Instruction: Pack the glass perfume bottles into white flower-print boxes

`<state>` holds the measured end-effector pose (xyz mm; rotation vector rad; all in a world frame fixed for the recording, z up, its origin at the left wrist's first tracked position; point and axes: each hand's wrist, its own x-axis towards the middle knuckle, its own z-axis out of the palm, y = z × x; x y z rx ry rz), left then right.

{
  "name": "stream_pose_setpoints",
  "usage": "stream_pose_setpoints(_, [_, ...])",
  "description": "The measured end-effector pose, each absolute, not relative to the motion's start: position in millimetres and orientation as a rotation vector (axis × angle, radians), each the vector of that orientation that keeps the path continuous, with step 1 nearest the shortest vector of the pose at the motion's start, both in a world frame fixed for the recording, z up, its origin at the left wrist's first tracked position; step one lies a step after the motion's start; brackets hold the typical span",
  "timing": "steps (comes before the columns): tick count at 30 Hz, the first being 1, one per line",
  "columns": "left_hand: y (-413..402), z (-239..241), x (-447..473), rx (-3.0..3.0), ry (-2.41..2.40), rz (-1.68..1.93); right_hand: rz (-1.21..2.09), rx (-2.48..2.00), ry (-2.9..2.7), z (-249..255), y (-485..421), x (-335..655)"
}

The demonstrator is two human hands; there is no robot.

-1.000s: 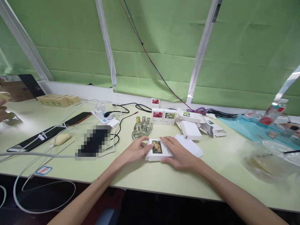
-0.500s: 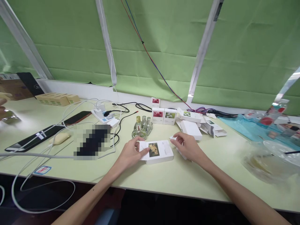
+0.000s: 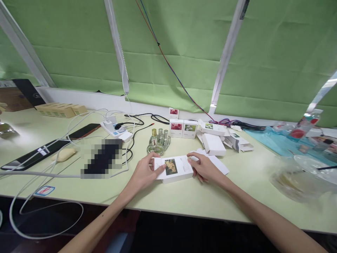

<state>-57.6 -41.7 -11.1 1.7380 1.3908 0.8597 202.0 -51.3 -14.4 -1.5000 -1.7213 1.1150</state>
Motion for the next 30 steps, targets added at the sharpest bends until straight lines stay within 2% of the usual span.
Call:
stream_pose_setpoints(26, [-42.6,-16.2,-59.4,1.725,1.406,0.879,0.779,-1.844,-1.965,-3.8,-62.8,193.0])
stream_pose_setpoints(30, [-44.8,-12.3,-61.6,1.736,1.409,0.935,0.513,-1.936,-2.114,-4.7,-65.1,188.6])
